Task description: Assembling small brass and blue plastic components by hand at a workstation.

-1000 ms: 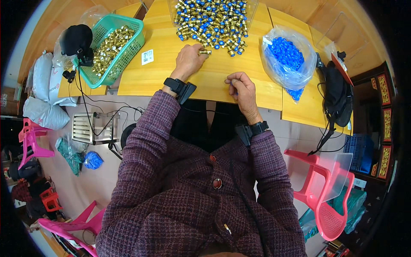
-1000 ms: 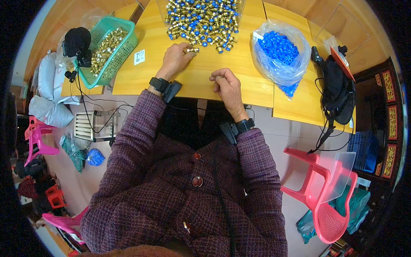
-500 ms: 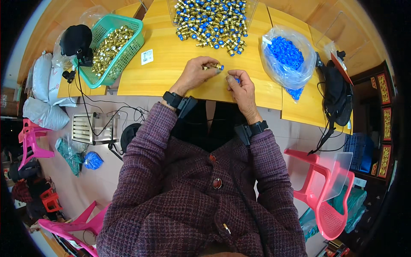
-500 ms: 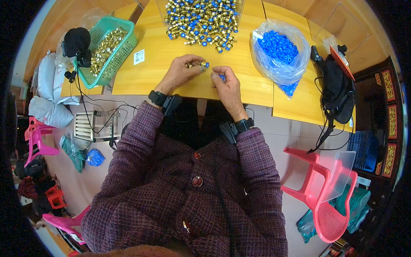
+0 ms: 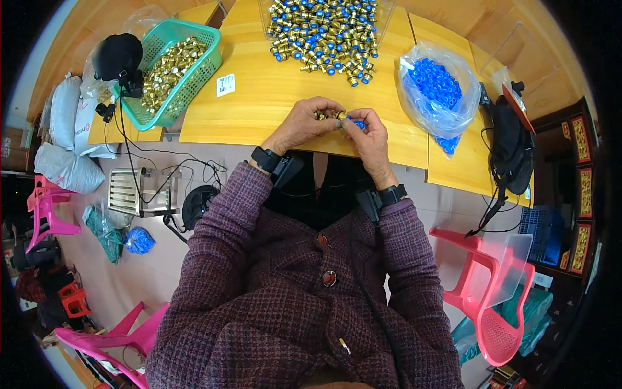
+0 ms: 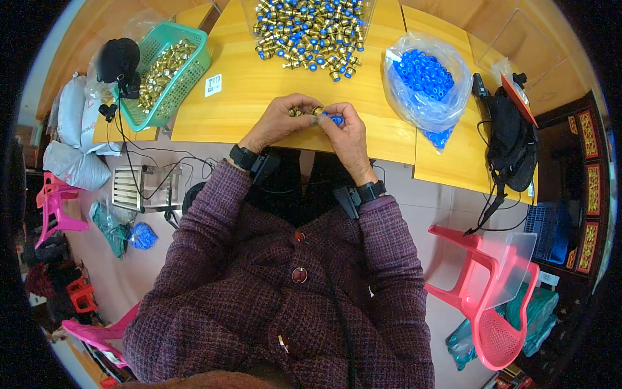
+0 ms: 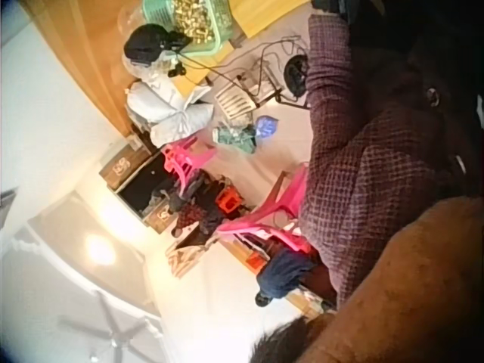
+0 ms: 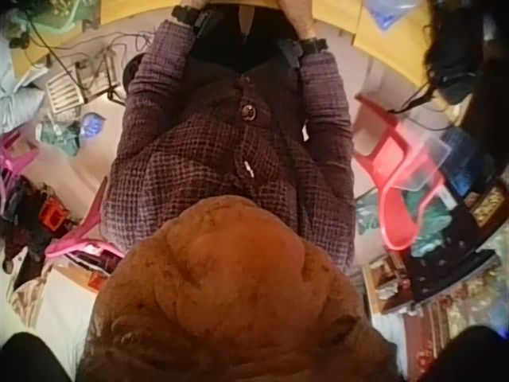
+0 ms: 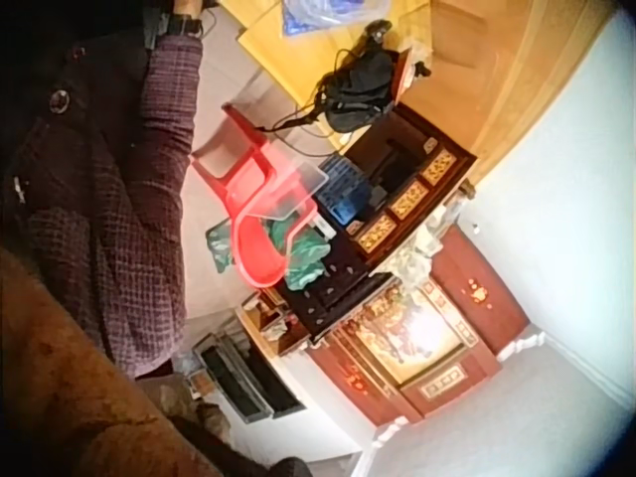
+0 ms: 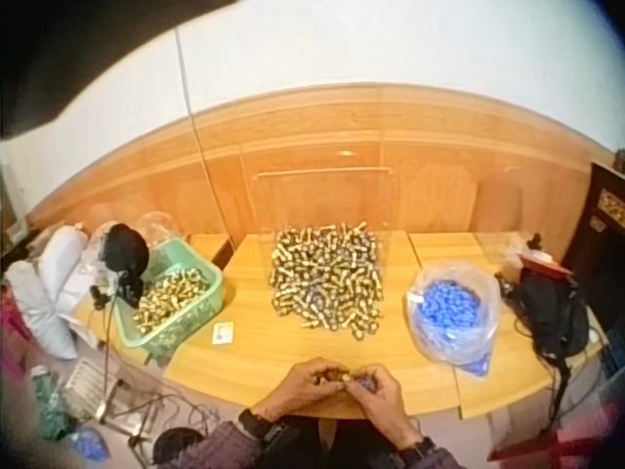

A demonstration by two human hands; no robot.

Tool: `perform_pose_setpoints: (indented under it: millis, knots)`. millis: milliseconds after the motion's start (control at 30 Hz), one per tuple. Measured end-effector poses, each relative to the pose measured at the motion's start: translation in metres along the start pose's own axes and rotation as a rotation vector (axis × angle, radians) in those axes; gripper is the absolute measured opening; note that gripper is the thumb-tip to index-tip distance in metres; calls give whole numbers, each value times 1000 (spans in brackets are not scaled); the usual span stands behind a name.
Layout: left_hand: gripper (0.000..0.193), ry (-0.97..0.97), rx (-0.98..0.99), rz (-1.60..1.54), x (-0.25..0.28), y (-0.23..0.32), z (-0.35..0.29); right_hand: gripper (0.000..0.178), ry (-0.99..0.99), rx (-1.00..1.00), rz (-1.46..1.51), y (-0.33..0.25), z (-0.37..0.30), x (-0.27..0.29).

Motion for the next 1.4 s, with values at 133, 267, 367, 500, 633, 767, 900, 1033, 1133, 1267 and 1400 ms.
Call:
perform_pose_setpoints:
  millis: [133,267,367,500,633,767,900,1033,1133,1267,1400]
  knots:
    - [31,-60,159,-97,0,7,-2,16,4,-79,2,-4,-1,2]
    - [32,-126,273,-162,1,14,-4,16,18,-85,33,-6,-1,2]
    - [31,-127,313,-209,1,16,-5,15,21,-84,68,-7,-1,1]
    - [29,-131,318,-256,2,11,-4,14,25,-85,90,-8,-1,1]
    - [28,-131,331,-260,1,11,-4,15,21,-87,103,-7,-1,1]
    - [26,-122,273,-212,0,13,-4,16,9,-90,122,-4,0,3]
    - [25,-126,241,-192,1,10,-4,18,-15,-108,117,-4,0,5]
    - [25,-127,235,-186,0,10,-4,19,-28,-108,94,-1,1,7]
    - [25,-120,250,-195,0,13,-5,19,-32,-95,76,4,2,7]
    - [25,-131,227,-176,0,11,-4,19,-33,-73,50,7,2,8]
    - [24,-133,221,-194,0,10,-4,18,-27,-56,35,5,2,7]
Point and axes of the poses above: each hand's wrist, its own z-axis towards the middle knuckle, its own x-axis out of the back of the hand, y = z × x, the point moved 1 cm from there along z, towards the middle knuckle, and after that the axes turned 6 degrees about -z, right-handed, at the moved point
